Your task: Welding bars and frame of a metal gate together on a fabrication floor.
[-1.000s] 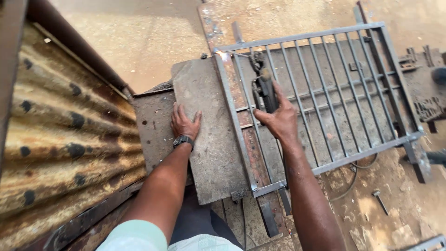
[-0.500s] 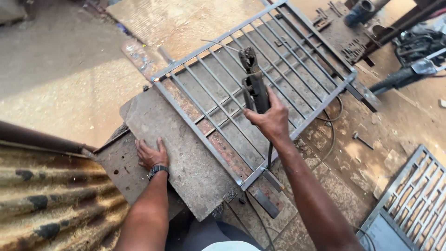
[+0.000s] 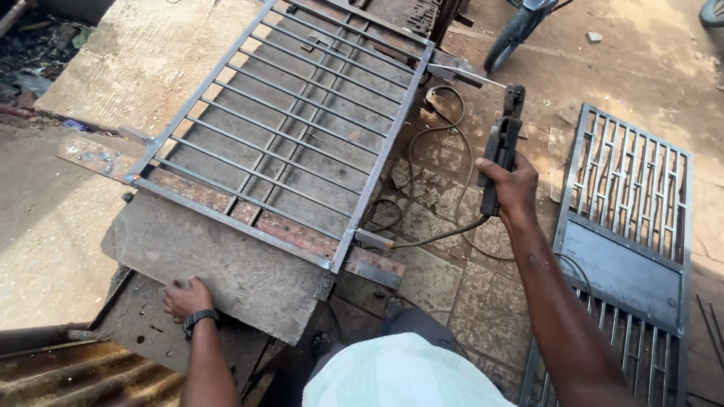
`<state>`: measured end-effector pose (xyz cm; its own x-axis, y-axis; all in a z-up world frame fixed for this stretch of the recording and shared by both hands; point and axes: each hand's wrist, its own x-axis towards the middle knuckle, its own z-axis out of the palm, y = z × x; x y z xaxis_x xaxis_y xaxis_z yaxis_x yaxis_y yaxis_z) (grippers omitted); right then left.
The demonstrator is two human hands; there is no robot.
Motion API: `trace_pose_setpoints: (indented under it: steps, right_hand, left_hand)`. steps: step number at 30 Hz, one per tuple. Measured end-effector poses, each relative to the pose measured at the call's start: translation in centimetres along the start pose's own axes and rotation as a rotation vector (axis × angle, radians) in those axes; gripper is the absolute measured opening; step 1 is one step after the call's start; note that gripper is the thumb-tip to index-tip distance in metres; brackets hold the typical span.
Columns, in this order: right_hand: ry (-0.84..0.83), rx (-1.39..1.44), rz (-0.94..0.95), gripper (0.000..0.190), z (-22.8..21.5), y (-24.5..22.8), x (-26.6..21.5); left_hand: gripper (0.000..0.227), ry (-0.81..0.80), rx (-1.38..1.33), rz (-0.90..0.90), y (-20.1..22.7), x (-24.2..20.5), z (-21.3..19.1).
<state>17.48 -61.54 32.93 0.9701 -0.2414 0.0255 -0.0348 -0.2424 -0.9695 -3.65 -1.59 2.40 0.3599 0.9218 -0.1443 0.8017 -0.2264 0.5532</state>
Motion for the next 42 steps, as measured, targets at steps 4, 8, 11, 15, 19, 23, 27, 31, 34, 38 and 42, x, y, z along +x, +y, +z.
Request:
trace_pose_setpoints:
  steps: [4, 8, 11, 15, 19, 23, 27, 31, 34, 38, 42]
  right_hand:
    - [0.1, 0.047, 0.097, 0.034, -5.9, 4.5, 2.2]
    - [0.085, 0.118, 0.131, 0.036, -11.5, 9.8, 5.7]
    - [0.065, 0.048, 0.194, 0.036, -16.2, 13.6, 10.7]
    - [0.036, 0.246, 0.267, 0.036, -23.2, 19.8, 17.6]
    - [0.092, 0.262, 0.244, 0.034, -27.3, 16.7, 23.9]
    - [-0.045, 0.314, 0.0, 0.037, -28.4, 9.8, 30.6]
    - [-0.199, 0.444, -0.237, 0.024, -25.9, 2.9, 35.5]
    - [-0.365, 0.577, -0.241, 0.017, -20.7, -2.5, 40.0]
    - [-0.395, 0.606, -0.096, 0.021, -14.7, -10.2, 38.2]
    - [-0.453, 0.511, -0.242, 0.023, -7.2, -13.6, 40.1]
    - [-0.552, 0.244, -0.485, 0.034, -0.1, -16.4, 42.3]
  left_hand:
    - [0.049, 0.019, -0.217, 0.013, -1.0, -9.2, -1.3]
    - [0.038, 0.162, -0.138, 0.193, -8.0, -16.0, 0.7]
    - [0.041, 0.304, 0.115, 0.213, -10.0, -20.1, 2.8]
    - [0.043, 0.438, 0.178, 0.249, -8.2, -26.7, 2.5]
    - [0.034, 0.448, 0.177, 0.3, 0.9, -31.3, -0.2]
    - [0.026, 0.46, 0.201, 0.369, 11.3, -35.5, -1.6]
    - [0.024, 0.416, 0.083, 0.468, 16.0, -35.5, 0.7]
    - [0.026, 0.305, 0.039, 0.514, 21.7, -34.1, 4.8]
    - [0.025, 0.306, -0.08, 0.602, 24.7, -30.7, 10.4]
    - [0.027, 0.287, -0.153, 0.585, 31.6, -25.5, 16.9]
    - [0.037, 0.121, -0.173, 0.643, 37.7, -20.2, 21.8]
